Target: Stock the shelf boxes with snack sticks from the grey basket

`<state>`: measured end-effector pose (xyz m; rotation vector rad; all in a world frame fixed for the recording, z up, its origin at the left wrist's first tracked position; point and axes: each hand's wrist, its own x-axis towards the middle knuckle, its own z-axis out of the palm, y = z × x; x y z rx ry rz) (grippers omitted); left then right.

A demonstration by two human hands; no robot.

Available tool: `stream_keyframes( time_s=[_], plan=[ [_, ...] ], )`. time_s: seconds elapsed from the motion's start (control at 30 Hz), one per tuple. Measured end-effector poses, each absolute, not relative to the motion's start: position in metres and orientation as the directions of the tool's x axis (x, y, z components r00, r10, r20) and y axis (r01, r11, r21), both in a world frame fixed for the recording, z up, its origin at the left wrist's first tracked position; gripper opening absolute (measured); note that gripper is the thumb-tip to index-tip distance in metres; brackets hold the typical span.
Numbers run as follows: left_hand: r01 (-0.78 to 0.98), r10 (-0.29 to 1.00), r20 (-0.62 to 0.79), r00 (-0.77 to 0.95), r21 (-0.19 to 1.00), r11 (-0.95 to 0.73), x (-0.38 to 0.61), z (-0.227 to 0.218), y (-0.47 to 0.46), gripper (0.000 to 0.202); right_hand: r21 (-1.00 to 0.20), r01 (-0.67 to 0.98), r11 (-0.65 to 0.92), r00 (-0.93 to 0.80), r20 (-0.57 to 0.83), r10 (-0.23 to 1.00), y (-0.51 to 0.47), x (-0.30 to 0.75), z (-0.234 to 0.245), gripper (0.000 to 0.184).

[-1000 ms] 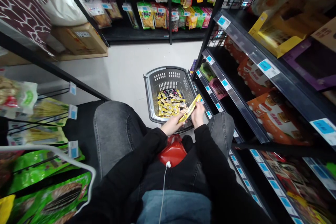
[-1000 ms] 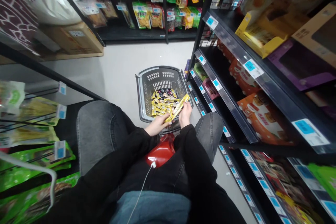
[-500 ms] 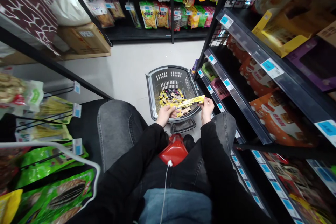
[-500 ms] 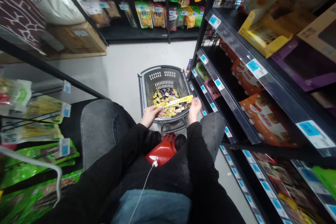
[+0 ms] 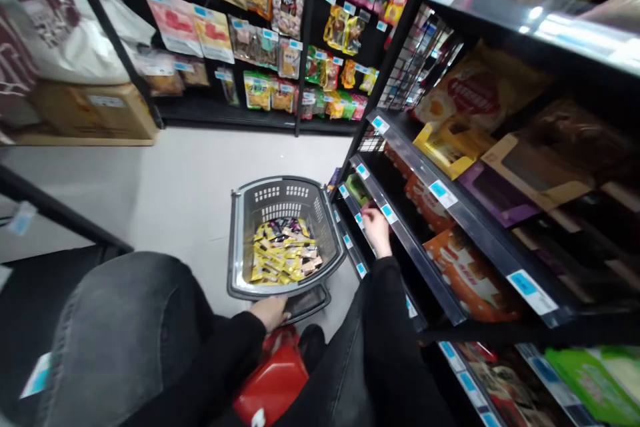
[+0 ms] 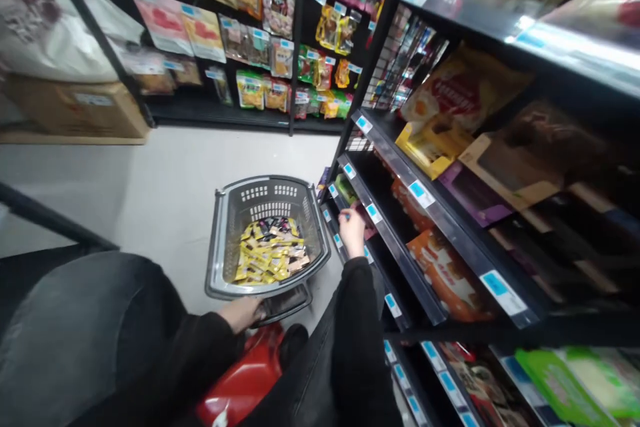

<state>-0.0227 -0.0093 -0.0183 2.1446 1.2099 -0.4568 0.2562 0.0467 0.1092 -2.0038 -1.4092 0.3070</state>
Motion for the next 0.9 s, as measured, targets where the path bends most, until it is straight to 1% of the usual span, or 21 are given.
stream_keyframes(
  time_s=[0.03, 0.1, 0.13, 0.17, 0.2, 0.23, 0.27, 0.33, 0.37, 0.43, 0.47, 0.53, 0.6, 0.67, 0.7, 0.77, 0.83, 0.9],
  plan=[
    [0.849, 0.628, -0.572, 0.528, 0.351, -0.395, -0.021, -0.022, -0.010, 0.036, -0.562, 0.806, -0.187, 0.405, 0.293, 0.866, 0.056, 0.274, 0.139, 0.022],
    [0.846, 0.627, -0.568, 0.533, 0.348, -0.404, -0.021, -0.023, -0.010, 0.038, -0.383, 0.894, -0.231, 0.407, 0.480, 0.777, 0.077, 0.310, 0.198, 0.026],
    [0.846, 0.636, -0.559, 0.533, 0.344, -0.407, -0.022, -0.020, -0.009, 0.039, -0.299, 0.911, -0.283, 0.406, 0.544, 0.734, 0.087, 0.328, 0.224, 0.029],
    [0.848, 0.647, -0.549, 0.529, 0.336, -0.409, -0.023, -0.017, -0.007, 0.040, -0.226, 0.911, -0.344, 0.410, 0.576, 0.708, 0.097, 0.344, 0.246, 0.031],
    [0.852, 0.658, -0.542, 0.524, 0.327, -0.409, -0.025, -0.013, -0.006, 0.040, -0.145, 0.907, -0.395, 0.401, 0.582, 0.708, 0.106, 0.358, 0.265, 0.033],
    [0.858, 0.668, -0.538, 0.514, 0.318, -0.404, -0.026, -0.009, -0.005, 0.040, -0.054, 0.902, -0.428, 0.381, 0.563, 0.733, 0.114, 0.370, 0.279, 0.033],
    [0.864, 0.675, -0.539, 0.504, 0.312, -0.396, -0.027, -0.006, -0.004, 0.040, 0.033, 0.892, -0.450, 0.370, 0.516, 0.772, 0.120, 0.381, 0.289, 0.034],
    [0.872, 0.674, -0.554, 0.489, 0.311, -0.377, -0.028, -0.001, -0.005, 0.039, 0.171, 0.861, -0.479, 0.395, 0.368, 0.842, 0.131, 0.396, 0.300, 0.036],
    [0.874, 0.671, -0.560, 0.485, 0.315, -0.370, -0.028, 0.000, -0.006, 0.039, 0.211, 0.840, -0.500, 0.435, 0.288, 0.853, 0.135, 0.402, 0.302, 0.039],
    [0.872, 0.667, -0.561, 0.490, 0.325, -0.367, -0.028, 0.000, -0.008, 0.040, 0.243, 0.796, -0.554, 0.529, 0.163, 0.833, 0.142, 0.410, 0.303, 0.045],
    [0.870, 0.667, -0.559, 0.494, 0.330, -0.368, -0.028, 0.001, -0.008, 0.040, 0.246, 0.776, -0.581, 0.568, 0.127, 0.813, 0.146, 0.414, 0.302, 0.047],
    [0.866, 0.670, -0.549, 0.499, 0.340, -0.366, -0.028, 0.001, -0.009, 0.040, 0.243, 0.741, -0.627, 0.621, 0.109, 0.776, 0.153, 0.418, 0.300, 0.049],
    [0.866, 0.678, -0.540, 0.499, 0.348, -0.359, -0.028, 0.002, -0.009, 0.040, 0.237, 0.705, -0.668, 0.656, 0.140, 0.742, 0.159, 0.420, 0.298, 0.053],
    [0.867, 0.684, -0.535, 0.496, 0.353, -0.352, -0.029, 0.003, -0.008, 0.040, 0.225, 0.675, -0.703, 0.678, 0.186, 0.711, 0.164, 0.420, 0.296, 0.057],
    [0.868, 0.684, -0.537, 0.494, 0.352, -0.351, -0.029, 0.004, -0.007, 0.041, 0.209, 0.661, -0.721, 0.688, 0.213, 0.693, 0.165, 0.419, 0.295, 0.055],
    [0.867, 0.679, -0.542, 0.495, 0.349, -0.354, -0.029, 0.005, -0.007, 0.043, 0.150, 0.641, -0.753, 0.701, 0.284, 0.654, 0.167, 0.416, 0.293, 0.045],
    [0.866, 0.673, -0.546, 0.499, 0.349, -0.358, -0.028, 0.006, -0.007, 0.043, 0.063, 0.638, -0.767, 0.674, 0.435, 0.597, 0.166, 0.413, 0.293, 0.037],
    [0.863, 0.672, -0.545, 0.502, 0.357, -0.356, -0.028, 0.008, -0.008, 0.041, 0.014, 0.680, -0.733, 0.581, 0.600, 0.550, 0.162, 0.411, 0.294, 0.038]
  ],
)
